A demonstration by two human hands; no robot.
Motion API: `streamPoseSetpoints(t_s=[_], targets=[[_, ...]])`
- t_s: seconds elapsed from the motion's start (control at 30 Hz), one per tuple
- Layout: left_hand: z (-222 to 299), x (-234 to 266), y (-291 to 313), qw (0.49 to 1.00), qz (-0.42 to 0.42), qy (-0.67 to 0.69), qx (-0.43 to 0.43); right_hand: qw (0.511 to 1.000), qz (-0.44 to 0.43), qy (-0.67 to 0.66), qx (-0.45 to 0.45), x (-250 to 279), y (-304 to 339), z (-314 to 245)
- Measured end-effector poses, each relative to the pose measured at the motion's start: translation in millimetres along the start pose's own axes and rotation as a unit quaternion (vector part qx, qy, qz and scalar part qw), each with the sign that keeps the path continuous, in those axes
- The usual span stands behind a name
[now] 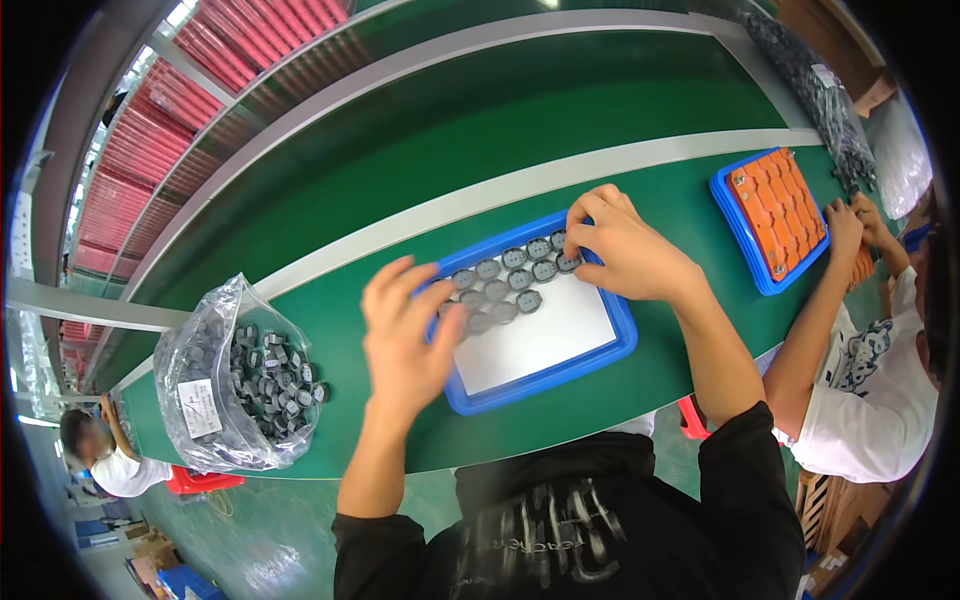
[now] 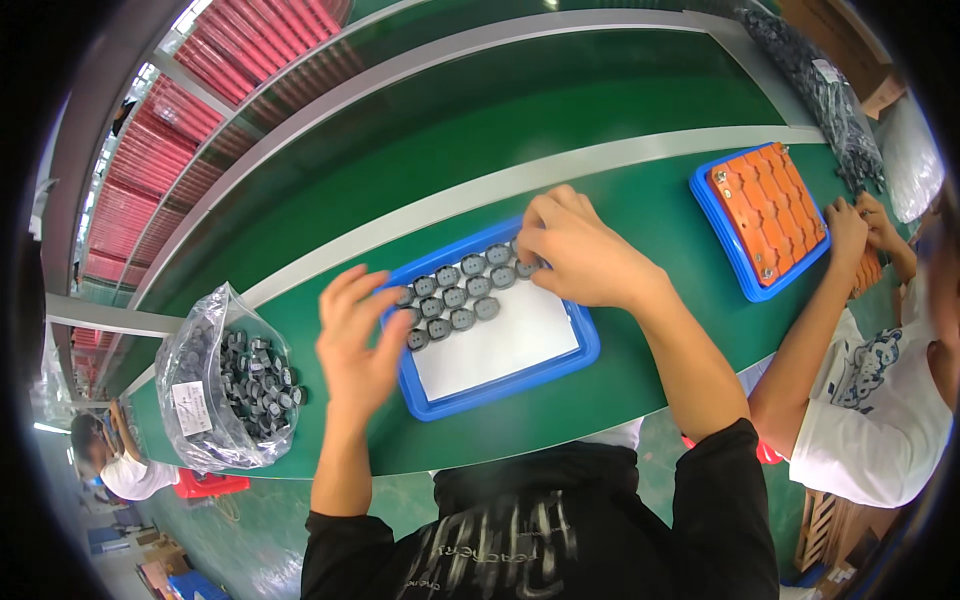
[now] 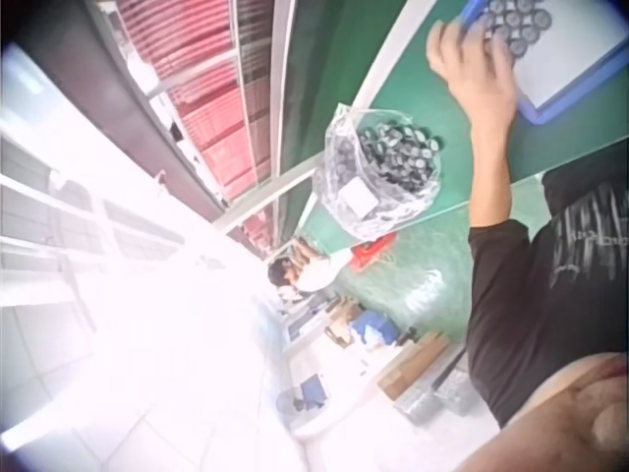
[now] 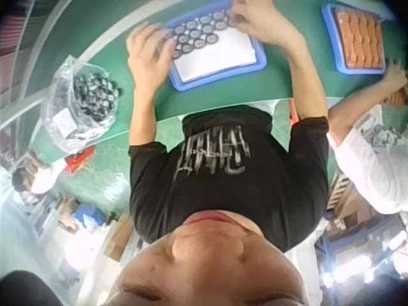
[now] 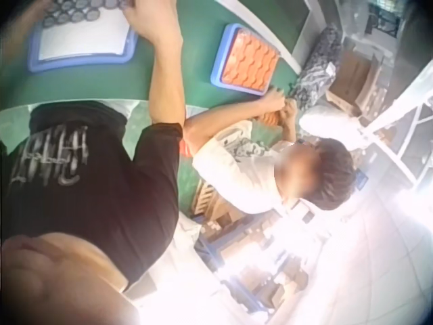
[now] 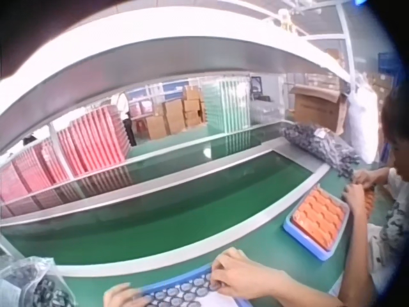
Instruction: Picking small circular electronic components from a plastic bag and placing them into a blue grid tray.
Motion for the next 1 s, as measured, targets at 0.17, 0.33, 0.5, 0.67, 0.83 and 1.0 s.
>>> streamPoseSetpoints(t_s=[0.17, 0.33, 0.5, 0.67, 0.83, 1.0], targets=[[-112, 71, 52, 0.975, -0.010, -0.105, 0.197, 0.997, 0.024, -0.068, 0.024, 5, -1, -9], [-194, 76, 139, 0.895, -0.162, -0.312, 0.276, 0.991, 0.064, -0.107, 0.037, 15, 0, -16], [-186, 72, 150, 0.908, -0.088, -0.339, 0.230, 0.985, 0.105, -0.114, 0.074, 22, -3, -14], [-159, 70, 129, 0.910, -0.018, -0.348, 0.226, 0.983, 0.124, -0.109, 0.077, 31, 2, -4], [-117, 35, 126, 0.900, -0.057, -0.384, 0.199, 0.982, 0.124, -0.123, 0.068, 36, 4, -8], [-130, 34, 128, 0.926, 0.012, -0.305, 0.222, 0.979, 0.130, -0.133, 0.083, 39, 4, -8]])
Point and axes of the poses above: each hand's wrist, its own y-axis away from the middle knuckle, its own x-axis out of the back of the hand, z = x × y, the point moved 9 cm from there along -y, towards the middle knuckle, and after that the axes turned 13 degrees about -y, right-handed, at the moved point
